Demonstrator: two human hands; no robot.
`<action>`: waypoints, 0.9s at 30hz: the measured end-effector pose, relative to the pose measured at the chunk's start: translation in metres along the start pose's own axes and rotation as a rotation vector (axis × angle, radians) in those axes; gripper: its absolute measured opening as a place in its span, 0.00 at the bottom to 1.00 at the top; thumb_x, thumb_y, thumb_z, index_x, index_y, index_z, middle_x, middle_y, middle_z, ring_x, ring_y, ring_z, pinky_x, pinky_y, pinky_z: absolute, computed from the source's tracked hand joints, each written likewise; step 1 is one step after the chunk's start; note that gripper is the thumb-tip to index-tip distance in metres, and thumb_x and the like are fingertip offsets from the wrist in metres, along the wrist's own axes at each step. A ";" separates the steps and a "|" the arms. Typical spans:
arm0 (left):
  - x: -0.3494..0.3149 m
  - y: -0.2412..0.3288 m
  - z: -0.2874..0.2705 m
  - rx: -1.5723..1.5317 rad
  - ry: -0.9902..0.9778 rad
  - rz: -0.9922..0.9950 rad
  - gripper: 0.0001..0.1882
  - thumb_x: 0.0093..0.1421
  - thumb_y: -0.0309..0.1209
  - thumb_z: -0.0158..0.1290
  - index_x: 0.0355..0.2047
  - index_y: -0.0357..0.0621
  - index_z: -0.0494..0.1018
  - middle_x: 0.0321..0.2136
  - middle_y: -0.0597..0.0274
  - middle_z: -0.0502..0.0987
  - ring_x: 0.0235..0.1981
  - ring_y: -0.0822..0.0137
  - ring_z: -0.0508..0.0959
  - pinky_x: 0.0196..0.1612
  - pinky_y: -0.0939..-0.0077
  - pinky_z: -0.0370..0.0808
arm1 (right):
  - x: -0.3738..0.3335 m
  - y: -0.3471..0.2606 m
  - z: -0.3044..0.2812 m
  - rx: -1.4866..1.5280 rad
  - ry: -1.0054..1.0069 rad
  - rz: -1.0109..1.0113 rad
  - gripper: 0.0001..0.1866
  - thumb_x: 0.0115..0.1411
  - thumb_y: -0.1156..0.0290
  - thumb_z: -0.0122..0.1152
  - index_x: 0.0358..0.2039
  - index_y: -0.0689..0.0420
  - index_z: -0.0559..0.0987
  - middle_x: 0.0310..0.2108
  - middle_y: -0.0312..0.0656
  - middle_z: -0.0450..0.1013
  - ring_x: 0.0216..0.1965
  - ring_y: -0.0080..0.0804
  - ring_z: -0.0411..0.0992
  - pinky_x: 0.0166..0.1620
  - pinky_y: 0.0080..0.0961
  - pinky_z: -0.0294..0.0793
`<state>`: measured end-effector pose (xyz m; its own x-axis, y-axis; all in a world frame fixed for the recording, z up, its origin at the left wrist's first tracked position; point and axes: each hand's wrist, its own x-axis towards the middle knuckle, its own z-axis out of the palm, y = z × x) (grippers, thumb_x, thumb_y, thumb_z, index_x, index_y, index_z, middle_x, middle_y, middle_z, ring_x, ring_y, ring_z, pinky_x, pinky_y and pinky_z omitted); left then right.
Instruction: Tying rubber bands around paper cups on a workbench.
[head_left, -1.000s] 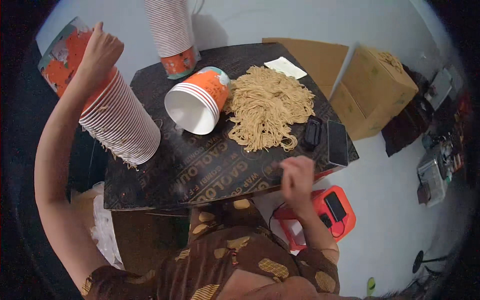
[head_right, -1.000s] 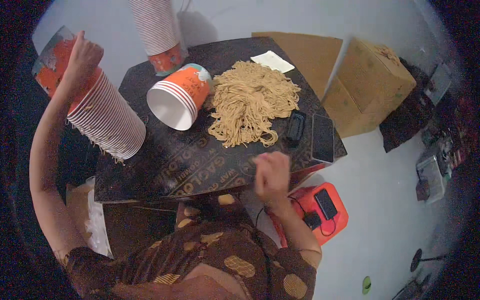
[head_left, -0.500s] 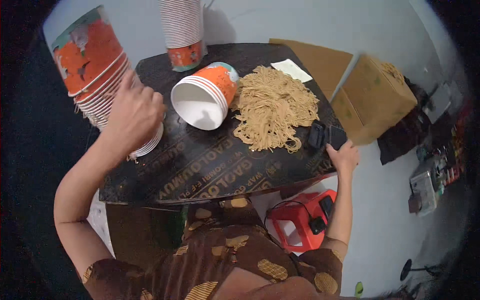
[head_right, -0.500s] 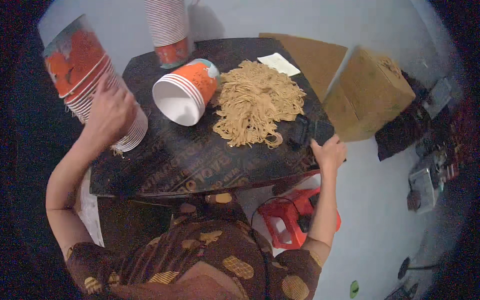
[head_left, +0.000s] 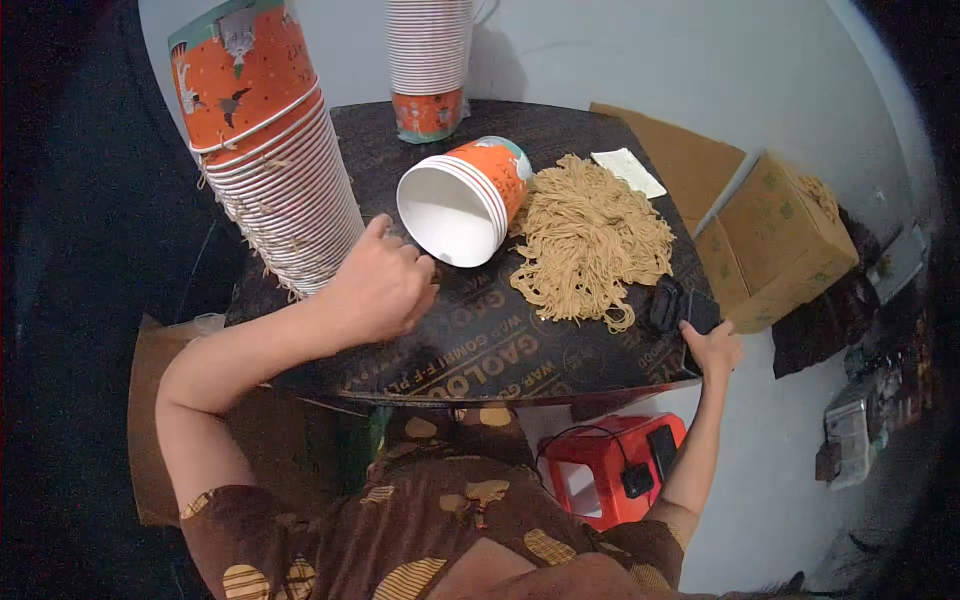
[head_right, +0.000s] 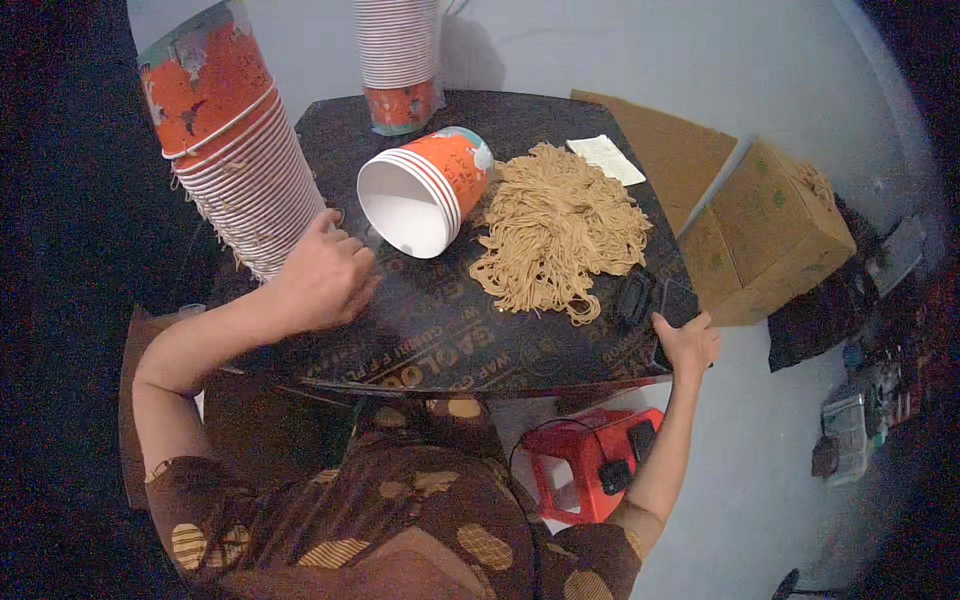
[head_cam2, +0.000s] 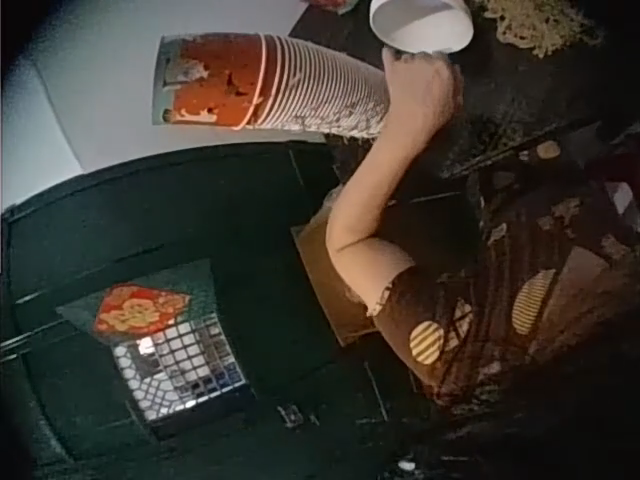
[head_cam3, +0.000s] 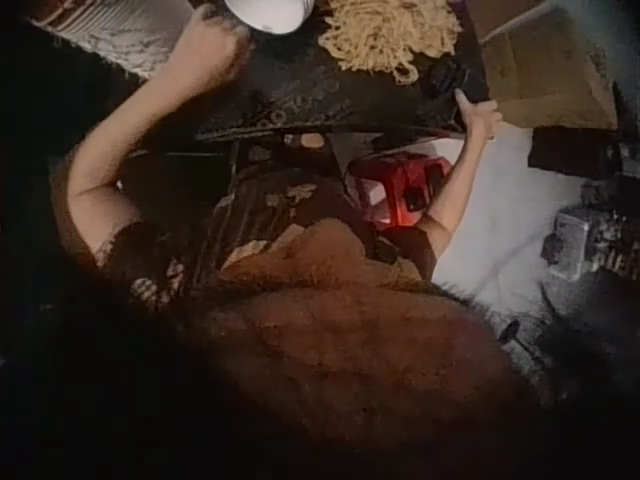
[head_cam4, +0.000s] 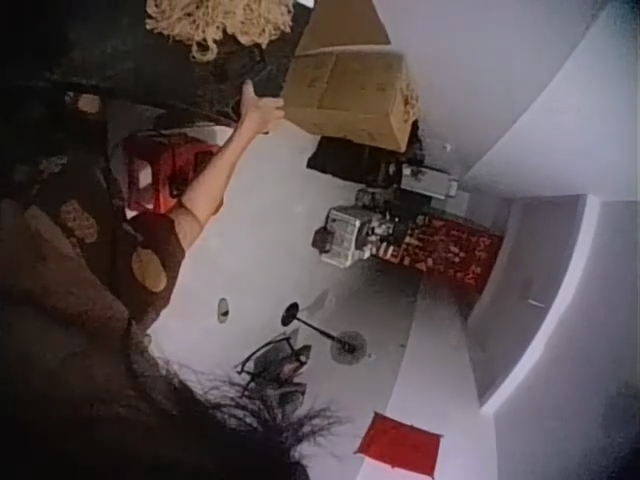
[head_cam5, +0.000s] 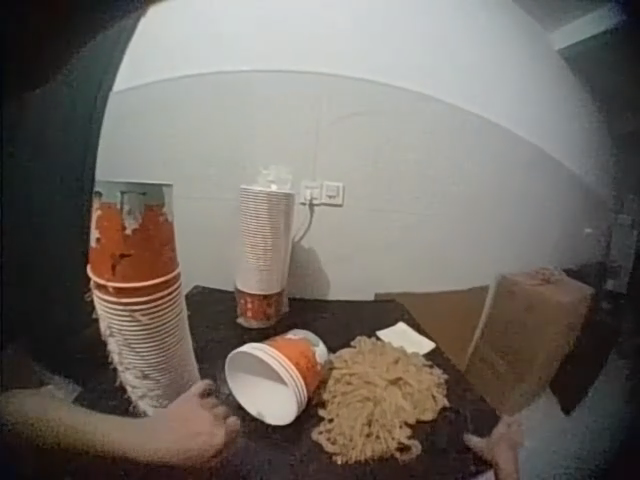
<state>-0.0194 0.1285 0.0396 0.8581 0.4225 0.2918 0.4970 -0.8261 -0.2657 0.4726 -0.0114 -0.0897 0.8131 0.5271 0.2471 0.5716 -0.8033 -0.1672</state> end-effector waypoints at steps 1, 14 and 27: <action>0.004 -0.002 0.008 0.001 -0.001 -0.001 0.12 0.52 0.34 0.61 0.23 0.40 0.71 0.20 0.57 0.72 0.28 0.53 0.76 0.56 0.48 0.67 | -0.001 -0.003 0.000 -0.014 -0.003 0.019 0.57 0.40 0.34 0.71 0.61 0.65 0.66 0.52 0.64 0.71 0.54 0.60 0.70 0.56 0.47 0.69; 0.089 -0.075 0.077 0.302 0.436 -0.175 0.06 0.56 0.26 0.48 0.35 0.41 0.69 0.30 0.55 0.74 0.33 0.57 0.77 0.39 0.63 0.71 | -0.027 -0.024 -0.030 0.026 0.276 -0.249 0.53 0.43 0.37 0.72 0.57 0.69 0.69 0.48 0.62 0.73 0.49 0.59 0.71 0.54 0.48 0.69; 0.048 -0.048 0.041 0.198 0.467 -0.151 0.09 0.53 0.23 0.52 0.36 0.43 0.69 0.27 0.57 0.71 0.29 0.59 0.76 0.35 0.64 0.71 | -0.134 -0.161 -0.037 0.710 -0.024 -1.098 0.36 0.60 0.59 0.64 0.61 0.67 0.63 0.55 0.59 0.66 0.57 0.58 0.64 0.60 0.47 0.63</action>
<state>0.0034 0.2031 0.0288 0.6490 0.2826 0.7063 0.6639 -0.6637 -0.3446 0.2680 0.0371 -0.0610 -0.1142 0.8205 0.5601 0.8612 0.3628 -0.3560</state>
